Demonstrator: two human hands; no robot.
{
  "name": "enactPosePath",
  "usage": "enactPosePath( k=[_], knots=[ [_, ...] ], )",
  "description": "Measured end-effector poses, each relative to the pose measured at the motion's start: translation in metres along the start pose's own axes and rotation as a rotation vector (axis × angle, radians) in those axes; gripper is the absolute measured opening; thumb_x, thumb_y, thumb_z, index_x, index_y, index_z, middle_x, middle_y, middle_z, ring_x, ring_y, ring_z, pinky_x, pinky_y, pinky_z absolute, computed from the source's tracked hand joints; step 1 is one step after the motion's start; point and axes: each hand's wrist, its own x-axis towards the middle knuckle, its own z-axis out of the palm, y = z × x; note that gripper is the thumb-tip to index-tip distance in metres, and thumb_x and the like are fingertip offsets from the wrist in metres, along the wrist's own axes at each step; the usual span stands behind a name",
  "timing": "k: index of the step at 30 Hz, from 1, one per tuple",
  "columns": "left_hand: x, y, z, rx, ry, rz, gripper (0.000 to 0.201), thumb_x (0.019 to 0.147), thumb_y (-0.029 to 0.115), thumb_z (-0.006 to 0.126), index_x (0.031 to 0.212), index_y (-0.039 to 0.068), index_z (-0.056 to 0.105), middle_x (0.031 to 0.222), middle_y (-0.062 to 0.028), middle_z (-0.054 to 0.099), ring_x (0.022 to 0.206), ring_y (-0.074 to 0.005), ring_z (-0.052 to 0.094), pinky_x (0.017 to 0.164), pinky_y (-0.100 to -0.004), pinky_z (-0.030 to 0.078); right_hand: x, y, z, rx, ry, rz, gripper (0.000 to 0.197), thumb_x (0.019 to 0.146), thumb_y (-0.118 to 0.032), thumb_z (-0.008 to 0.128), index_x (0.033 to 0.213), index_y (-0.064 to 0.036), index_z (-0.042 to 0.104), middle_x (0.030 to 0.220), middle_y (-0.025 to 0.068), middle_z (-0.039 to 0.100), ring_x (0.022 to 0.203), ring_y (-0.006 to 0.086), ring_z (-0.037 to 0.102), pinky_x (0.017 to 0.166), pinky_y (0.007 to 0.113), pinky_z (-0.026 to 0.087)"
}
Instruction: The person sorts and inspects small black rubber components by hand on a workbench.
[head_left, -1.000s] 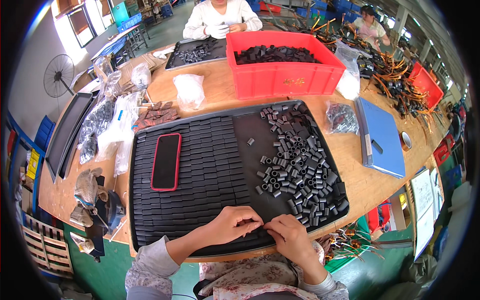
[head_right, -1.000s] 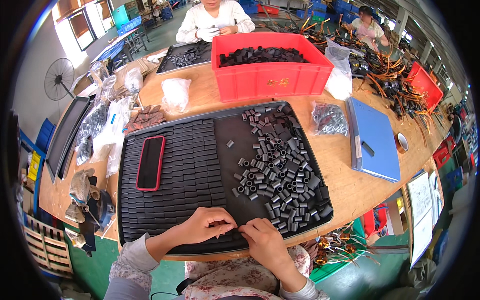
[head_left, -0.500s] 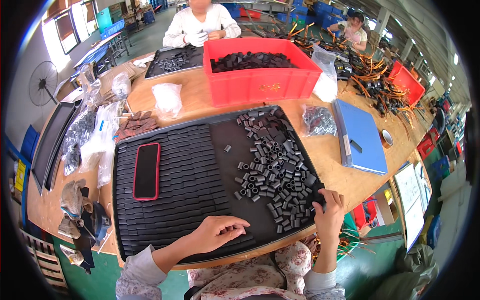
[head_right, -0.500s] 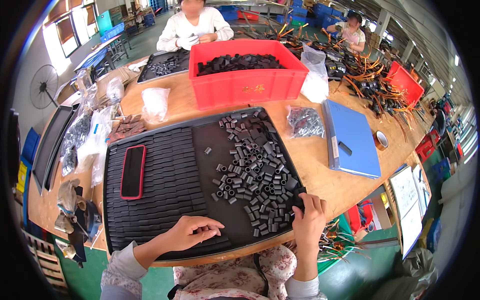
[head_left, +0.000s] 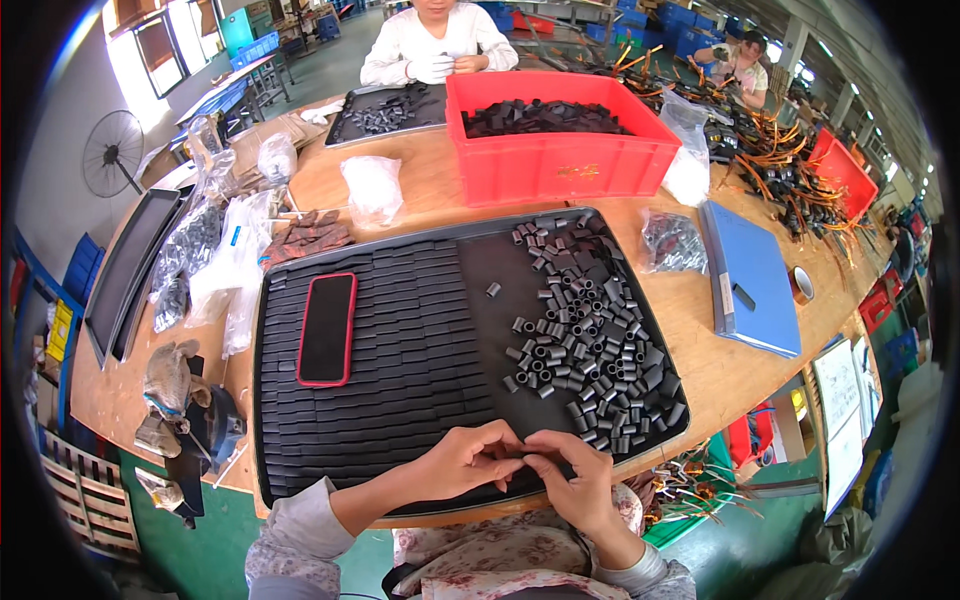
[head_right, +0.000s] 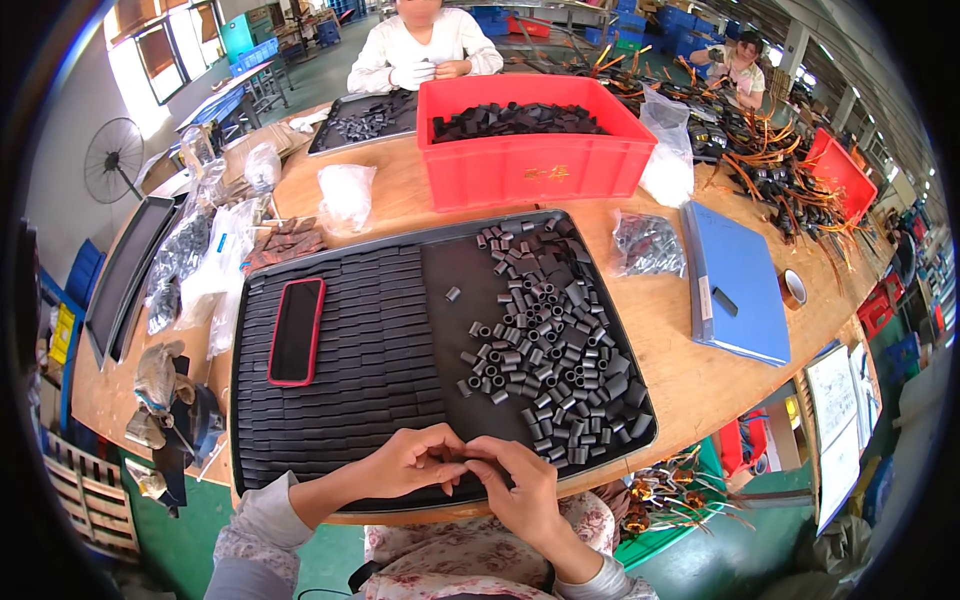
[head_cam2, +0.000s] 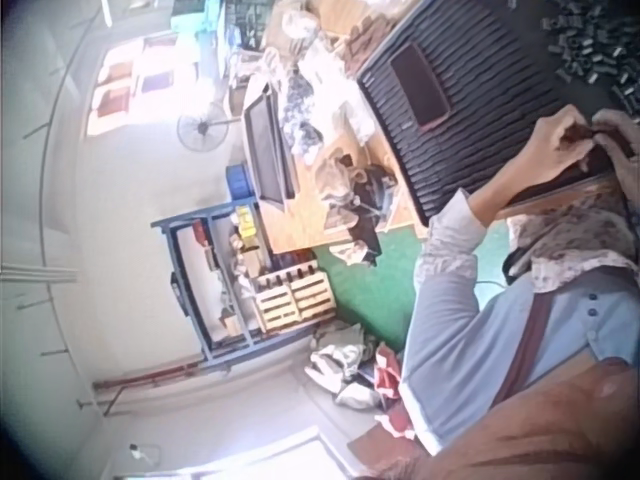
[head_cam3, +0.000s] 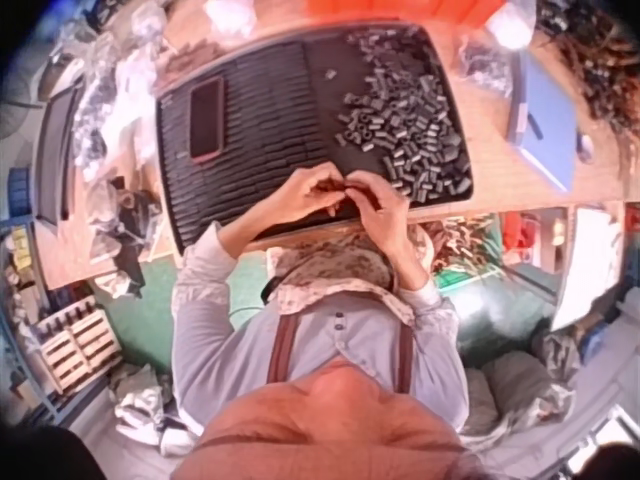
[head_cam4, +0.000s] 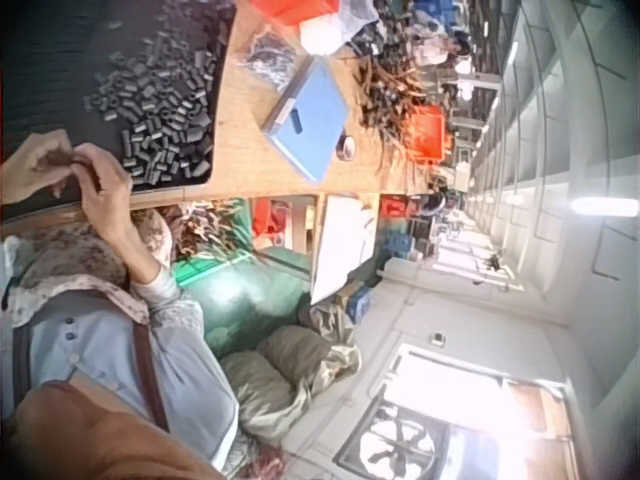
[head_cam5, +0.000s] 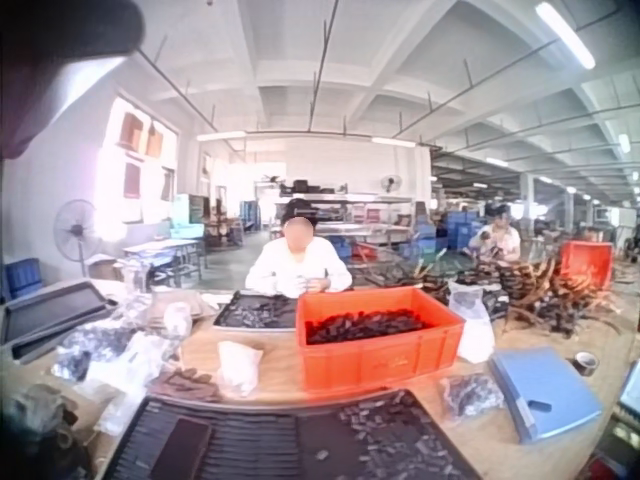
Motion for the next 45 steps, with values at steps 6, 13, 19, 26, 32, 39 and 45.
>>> enactPosePath(
  k=[6,13,19,26,32,39,45],
  knots=[
    [-0.002,0.000,-0.010,-0.049,-0.038,0.023,0.017,0.096,0.006,0.057,0.084,0.003,0.046,0.106,-0.0129,0.062,0.081,-0.0115,0.065,0.072,-0.0249,0.055,0.027,0.011,-0.024,-0.812,0.070,-0.175,0.032,0.068,-0.004,0.076,0.098,-0.0056,0.066,0.093,0.0064,0.062,0.090,0.0293,0.056,0.079,0.040,0.046],
    [0.002,-0.001,-0.002,-0.208,0.055,0.037,0.012,0.091,0.006,0.065,0.088,0.000,0.056,0.101,-0.0113,0.064,0.085,-0.0118,0.065,0.074,-0.0255,0.055,0.021,0.019,-0.019,-0.788,-0.033,-0.230,0.033,0.068,0.003,0.074,0.098,-0.0059,0.065,0.092,0.0075,0.062,0.089,0.0245,0.058,0.081,0.036,0.047],
    [0.002,-0.003,-0.008,-0.122,-0.017,-0.107,0.016,0.086,0.004,0.072,0.096,-0.003,0.062,0.087,-0.0072,0.066,0.079,-0.0117,0.066,0.072,-0.0250,0.055,0.008,0.007,-0.005,0.650,-0.141,0.306,0.016,0.085,0.010,0.064,0.098,0.0011,0.064,0.096,0.0071,0.066,0.085,0.0098,0.062,0.079,0.024,0.050],
    [0.001,0.001,-0.005,-0.114,0.006,-0.096,0.019,0.084,0.004,0.073,0.097,-0.004,0.063,0.085,-0.0073,0.066,0.076,-0.0129,0.067,0.070,-0.0244,0.054,0.013,0.007,-0.014,0.105,-0.245,-0.004,0.015,0.079,0.008,0.070,0.091,-0.0009,0.068,0.092,0.0089,0.068,0.088,0.0158,0.064,0.073,0.027,0.051],
    [0.001,-0.003,-0.008,-0.074,0.000,-0.112,0.022,0.088,0.009,0.071,0.103,-0.004,0.063,0.090,-0.0075,0.066,0.080,-0.0128,0.066,0.075,-0.0249,0.054,0.015,-0.002,-0.015,-0.051,-0.248,-0.081,0.018,0.073,0.010,0.072,0.087,-0.0010,0.068,0.095,0.0104,0.068,0.084,0.0216,0.065,0.075,0.029,0.050],
    [0.002,-0.004,-0.010,0.021,0.146,0.065,0.028,0.093,0.017,0.066,0.111,-0.003,0.062,0.096,-0.0074,0.065,0.081,-0.0124,0.066,0.074,-0.0246,0.053,0.000,0.016,-0.005,0.201,-0.005,0.207,0.018,0.079,0.009,0.068,0.094,-0.0015,0.064,0.096,0.0116,0.068,0.086,0.0190,0.068,0.072,0.028,0.054],
    [0.003,-0.004,-0.019,0.133,0.193,0.199,0.020,0.095,0.012,0.062,0.111,0.000,0.064,0.104,-0.0073,0.063,0.088,-0.0113,0.062,0.073,-0.0240,0.053,0.000,0.018,-0.001,-0.333,-0.083,-0.007,0.020,0.077,0.001,0.072,0.094,-0.0032,0.063,0.080,0.0104,0.065,0.070,0.0273,0.065,0.061,0.033,0.051]
  ],
)
